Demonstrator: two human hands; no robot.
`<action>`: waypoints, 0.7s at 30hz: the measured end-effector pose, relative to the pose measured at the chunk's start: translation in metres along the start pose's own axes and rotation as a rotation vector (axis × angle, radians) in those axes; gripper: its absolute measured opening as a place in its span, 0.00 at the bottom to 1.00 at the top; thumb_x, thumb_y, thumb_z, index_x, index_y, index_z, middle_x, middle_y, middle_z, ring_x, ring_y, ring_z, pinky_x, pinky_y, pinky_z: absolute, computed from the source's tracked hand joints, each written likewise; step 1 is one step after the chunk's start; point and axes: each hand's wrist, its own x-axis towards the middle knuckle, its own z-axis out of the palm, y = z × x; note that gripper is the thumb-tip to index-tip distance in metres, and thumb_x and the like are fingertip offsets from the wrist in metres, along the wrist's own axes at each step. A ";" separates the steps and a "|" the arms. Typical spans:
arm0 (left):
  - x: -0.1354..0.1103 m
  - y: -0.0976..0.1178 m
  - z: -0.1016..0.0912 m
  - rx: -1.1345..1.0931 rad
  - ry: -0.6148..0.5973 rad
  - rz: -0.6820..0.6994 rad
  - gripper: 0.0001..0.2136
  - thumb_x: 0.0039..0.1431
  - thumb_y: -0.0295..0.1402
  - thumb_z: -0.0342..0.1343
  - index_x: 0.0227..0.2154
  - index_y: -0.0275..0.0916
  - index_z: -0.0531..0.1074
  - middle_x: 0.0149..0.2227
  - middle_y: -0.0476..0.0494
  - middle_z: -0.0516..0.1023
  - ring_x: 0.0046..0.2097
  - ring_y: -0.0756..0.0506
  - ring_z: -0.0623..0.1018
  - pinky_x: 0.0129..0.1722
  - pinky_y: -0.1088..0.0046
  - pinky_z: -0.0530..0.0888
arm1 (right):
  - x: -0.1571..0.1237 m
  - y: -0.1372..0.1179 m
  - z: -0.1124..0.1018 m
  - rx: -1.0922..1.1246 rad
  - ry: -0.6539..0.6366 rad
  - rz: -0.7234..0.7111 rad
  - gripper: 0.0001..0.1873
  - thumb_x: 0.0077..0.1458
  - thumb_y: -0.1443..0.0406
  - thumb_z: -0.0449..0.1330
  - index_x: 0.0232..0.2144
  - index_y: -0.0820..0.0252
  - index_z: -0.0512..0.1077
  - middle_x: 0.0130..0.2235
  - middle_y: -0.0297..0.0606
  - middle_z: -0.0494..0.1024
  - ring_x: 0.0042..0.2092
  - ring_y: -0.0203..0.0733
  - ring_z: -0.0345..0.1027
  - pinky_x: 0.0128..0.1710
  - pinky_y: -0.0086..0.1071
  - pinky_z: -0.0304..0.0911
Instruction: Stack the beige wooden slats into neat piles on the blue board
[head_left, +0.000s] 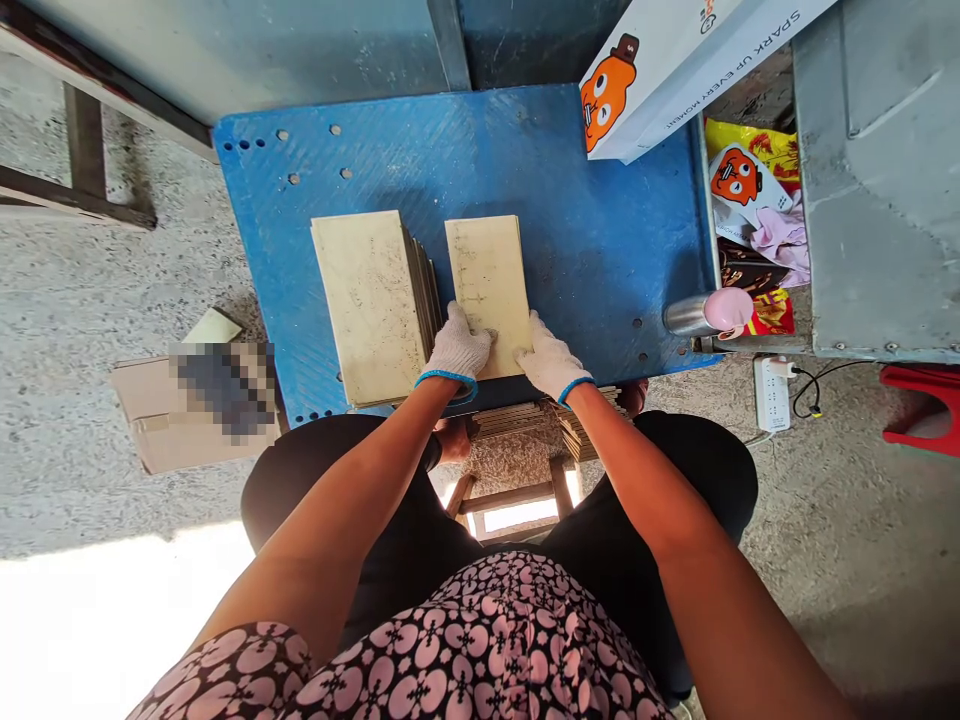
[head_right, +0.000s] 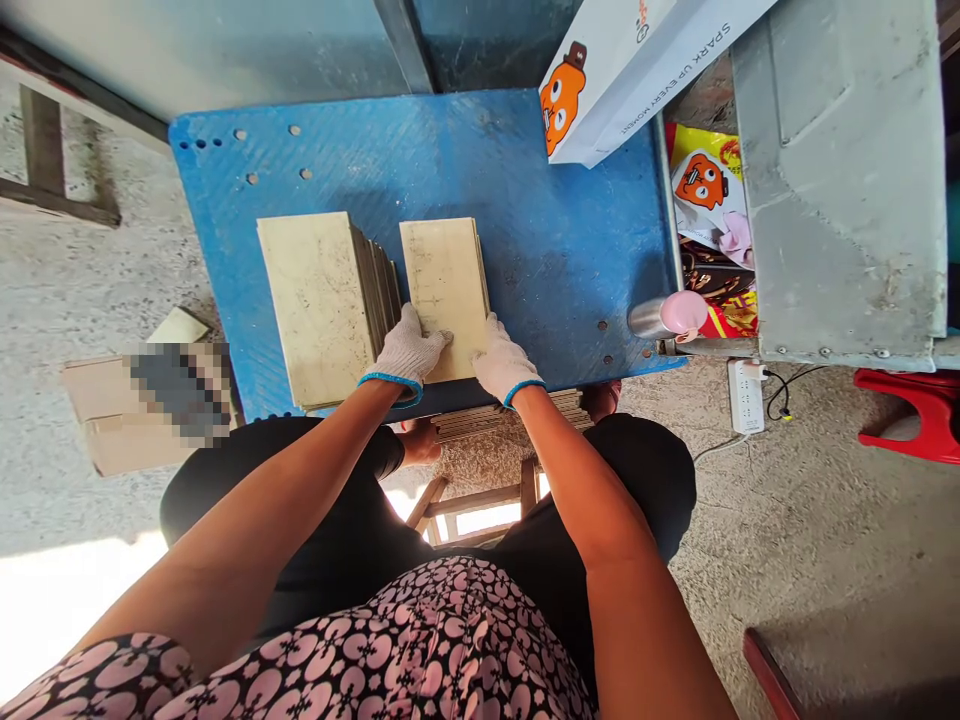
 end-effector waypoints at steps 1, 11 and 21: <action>-0.003 0.001 0.001 0.009 0.006 0.002 0.36 0.58 0.38 0.57 0.67 0.33 0.53 0.57 0.27 0.73 0.57 0.33 0.76 0.54 0.59 0.73 | -0.001 0.000 -0.001 -0.009 -0.007 0.012 0.42 0.60 0.62 0.56 0.72 0.57 0.45 0.72 0.40 0.52 0.68 0.56 0.54 0.68 0.48 0.53; -0.077 -0.006 0.005 0.400 0.151 0.435 0.38 0.58 0.34 0.57 0.69 0.31 0.49 0.71 0.28 0.52 0.71 0.33 0.52 0.68 0.56 0.55 | -0.018 0.017 -0.020 0.087 0.140 -0.012 0.43 0.60 0.54 0.56 0.72 0.59 0.45 0.70 0.46 0.56 0.68 0.60 0.54 0.67 0.54 0.52; -0.155 -0.070 0.090 0.800 -0.067 0.446 0.40 0.55 0.36 0.59 0.69 0.28 0.53 0.71 0.21 0.46 0.71 0.26 0.50 0.67 0.46 0.49 | -0.041 0.025 -0.032 0.149 0.194 -0.079 0.43 0.61 0.55 0.56 0.71 0.61 0.47 0.70 0.46 0.55 0.69 0.58 0.52 0.68 0.52 0.50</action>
